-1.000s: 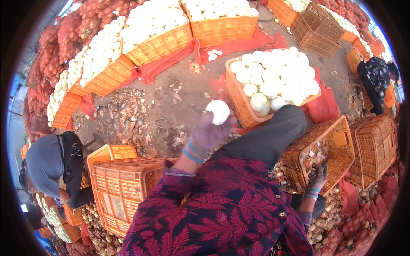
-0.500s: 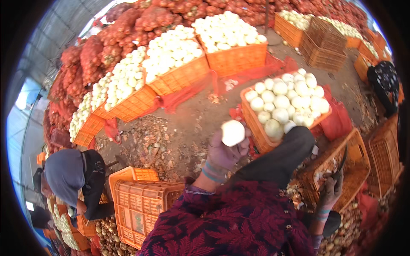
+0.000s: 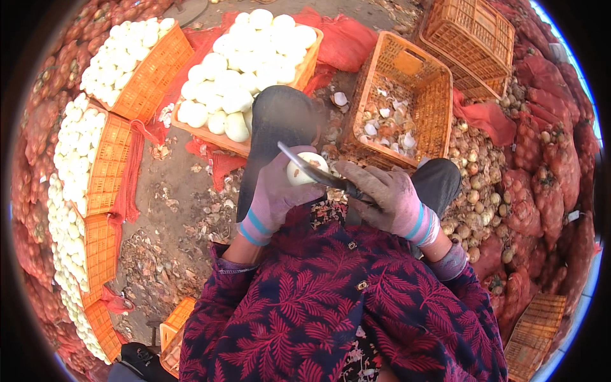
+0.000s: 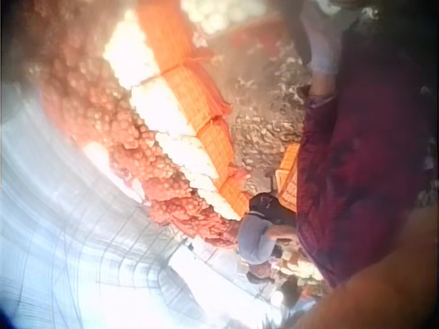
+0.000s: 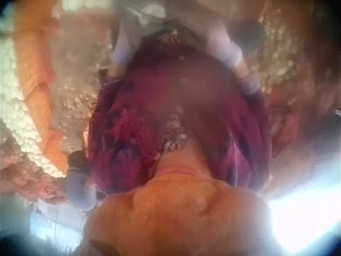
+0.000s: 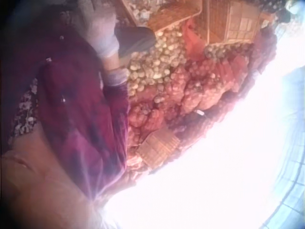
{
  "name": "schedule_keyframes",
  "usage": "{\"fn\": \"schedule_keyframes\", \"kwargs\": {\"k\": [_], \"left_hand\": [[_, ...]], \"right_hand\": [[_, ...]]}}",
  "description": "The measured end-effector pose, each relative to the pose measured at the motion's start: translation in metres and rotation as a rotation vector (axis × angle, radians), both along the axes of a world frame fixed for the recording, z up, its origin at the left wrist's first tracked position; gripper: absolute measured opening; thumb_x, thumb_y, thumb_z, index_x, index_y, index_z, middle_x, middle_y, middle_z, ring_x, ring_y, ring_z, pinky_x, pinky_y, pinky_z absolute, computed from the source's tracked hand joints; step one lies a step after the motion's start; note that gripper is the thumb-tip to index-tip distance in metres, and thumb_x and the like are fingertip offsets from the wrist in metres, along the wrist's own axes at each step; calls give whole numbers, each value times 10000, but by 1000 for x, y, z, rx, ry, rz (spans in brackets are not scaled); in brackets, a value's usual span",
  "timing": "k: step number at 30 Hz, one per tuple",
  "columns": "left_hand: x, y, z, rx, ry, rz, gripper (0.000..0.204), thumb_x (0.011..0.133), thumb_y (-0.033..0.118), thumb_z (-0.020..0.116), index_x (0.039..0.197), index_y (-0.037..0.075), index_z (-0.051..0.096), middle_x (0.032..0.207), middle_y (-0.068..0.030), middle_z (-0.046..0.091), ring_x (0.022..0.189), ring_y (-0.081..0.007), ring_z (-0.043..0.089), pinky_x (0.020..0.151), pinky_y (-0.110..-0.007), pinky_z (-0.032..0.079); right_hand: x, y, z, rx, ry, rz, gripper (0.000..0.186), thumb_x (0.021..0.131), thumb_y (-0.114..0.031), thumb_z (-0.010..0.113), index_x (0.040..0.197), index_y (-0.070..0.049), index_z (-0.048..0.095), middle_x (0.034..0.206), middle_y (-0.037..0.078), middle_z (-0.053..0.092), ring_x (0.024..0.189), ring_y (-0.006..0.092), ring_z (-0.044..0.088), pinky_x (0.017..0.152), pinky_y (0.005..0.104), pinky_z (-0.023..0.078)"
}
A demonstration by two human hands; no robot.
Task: The person sits on the floor and peels onions one by one using a small knife, placing the peeled onions into an orange crate and discarding the skins into a separate basket. The person repeats this process continuously.
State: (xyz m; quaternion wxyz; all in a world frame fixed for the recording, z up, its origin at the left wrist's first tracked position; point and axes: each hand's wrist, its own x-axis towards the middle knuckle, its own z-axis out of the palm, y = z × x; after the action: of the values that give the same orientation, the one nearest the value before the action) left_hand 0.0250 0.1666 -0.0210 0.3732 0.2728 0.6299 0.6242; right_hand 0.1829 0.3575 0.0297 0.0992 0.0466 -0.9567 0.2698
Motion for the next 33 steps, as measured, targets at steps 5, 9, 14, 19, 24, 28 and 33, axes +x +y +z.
{"fn": "schedule_keyframes", "kwargs": {"k": [5,9,14,19,24,28,33], "left_hand": [[11,7,-16,62,28,-77,661,724,152,914,1281,-14,599,1198,-77,667,1085,-154,642,947,-318,546],[15,11,-19,37,63,-92,636,726,244,911,1234,-16,630,1114,-76,697,1024,-155,660,916,-310,543],[15,12,-5,-38,299,-116,477,731,197,771,1141,-31,683,1041,-108,733,939,-172,700,858,-332,566],[4,-5,1,106,-281,40,731,710,183,841,1361,-2,563,1107,-105,685,936,-192,693,820,-331,590],[-43,-51,-1,42,-219,318,527,739,170,749,1217,-21,633,1004,-104,717,879,-205,716,746,-331,622],[-59,-88,-39,-233,-4,558,531,752,204,777,1210,-32,652,947,-78,698,822,-154,687,682,-298,597],[-98,-54,-47,-237,72,550,546,745,203,839,1200,-33,651,991,-80,699,850,-156,680,756,-304,582]], "right_hand": [[5,1,-8,116,-77,54,832,798,-138,739,1559,-156,401,901,126,646,651,339,673,579,461,547],[8,6,-18,82,-153,46,817,830,-141,700,1576,-165,368,879,133,637,656,348,672,582,466,546],[42,57,-99,114,-259,-352,710,912,-133,645,1564,-141,363,924,212,695,798,388,691,705,494,553],[83,92,-130,-509,-223,-647,573,928,-82,662,1480,-54,509,922,204,735,849,275,749,788,354,561],[66,119,-117,-563,-330,-709,598,930,-21,660,1501,-29,481,1041,90,717,944,135,641,841,291,525],[47,144,-157,-518,-273,-674,600,914,-41,673,1486,-23,492,1093,110,750,1067,164,688,902,319,538],[32,172,-192,-702,-246,-736,592,888,-11,641,1459,45,495,1248,156,699,1119,188,669,937,314,526]]}}
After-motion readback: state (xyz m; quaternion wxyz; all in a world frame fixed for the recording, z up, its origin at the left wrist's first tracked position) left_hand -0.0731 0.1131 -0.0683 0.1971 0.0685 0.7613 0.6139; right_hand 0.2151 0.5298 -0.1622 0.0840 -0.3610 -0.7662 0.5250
